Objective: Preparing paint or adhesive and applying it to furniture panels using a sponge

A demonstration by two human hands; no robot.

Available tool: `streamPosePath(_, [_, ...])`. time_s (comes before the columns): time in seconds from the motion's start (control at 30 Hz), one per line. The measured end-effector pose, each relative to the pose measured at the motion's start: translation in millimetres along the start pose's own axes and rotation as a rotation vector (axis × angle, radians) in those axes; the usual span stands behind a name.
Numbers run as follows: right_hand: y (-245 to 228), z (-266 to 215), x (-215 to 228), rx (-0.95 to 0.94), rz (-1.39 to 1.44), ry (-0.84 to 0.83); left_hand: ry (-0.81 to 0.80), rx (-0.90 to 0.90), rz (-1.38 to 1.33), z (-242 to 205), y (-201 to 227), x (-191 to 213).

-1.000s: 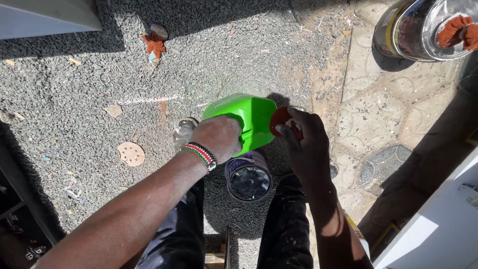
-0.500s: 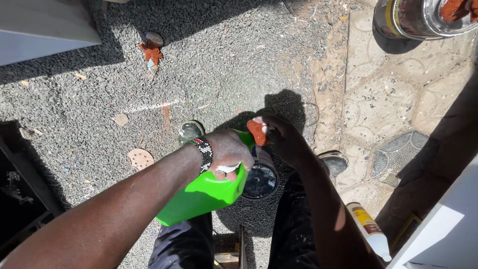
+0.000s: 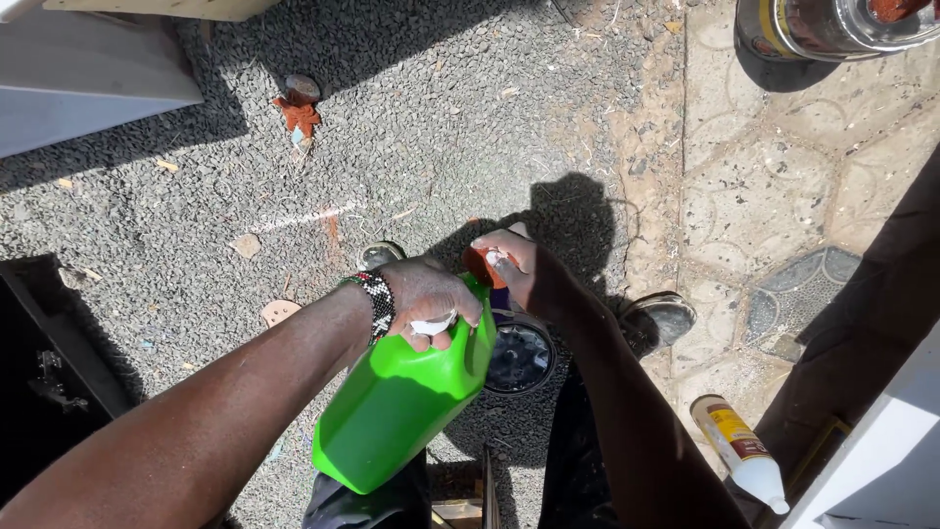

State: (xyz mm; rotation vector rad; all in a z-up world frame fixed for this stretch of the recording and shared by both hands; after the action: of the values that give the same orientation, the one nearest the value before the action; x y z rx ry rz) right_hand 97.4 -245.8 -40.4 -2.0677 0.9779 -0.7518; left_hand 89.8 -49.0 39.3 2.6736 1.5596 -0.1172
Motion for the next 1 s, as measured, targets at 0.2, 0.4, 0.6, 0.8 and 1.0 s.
streamPosePath(0.2, [-54, -32, 28, 0.517, -0.493, 0.627, 0.186, -0.198, 0.018, -19, 9, 6])
streamPosePath(0.4, [-59, -32, 23, 0.479, -0.505, 0.89, 0.28, -0.303, -0.541, 59, -39, -18])
streamPosePath(0.6, [61, -18, 32, -0.164, 0.322, 0.711, 0.403, -0.34, -0.473, 106, -25, -16])
streamPosePath(0.8, [92, -27, 29, -0.647, 1.243, 0.446, 0.413, -0.372, -0.37, 99, -6, -22])
streamPosePath(1.0, [28, -22, 35, -0.252, 0.44, 0.279, 0.474, -0.441, -0.449, 47, 11, -2])
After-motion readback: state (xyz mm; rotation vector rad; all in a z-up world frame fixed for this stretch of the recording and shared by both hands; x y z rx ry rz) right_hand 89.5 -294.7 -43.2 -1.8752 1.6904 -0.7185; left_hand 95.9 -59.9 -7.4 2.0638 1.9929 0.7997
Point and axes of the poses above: each hand's wrist, its own z-axis towards the middle knuckle, its own x-axis out of the back of the hand, y = z × x, the point moved 4 cm from there along z, towards the middle knuckle, and after that the axes turned 9 degrees about y, right-handed, at the moved point
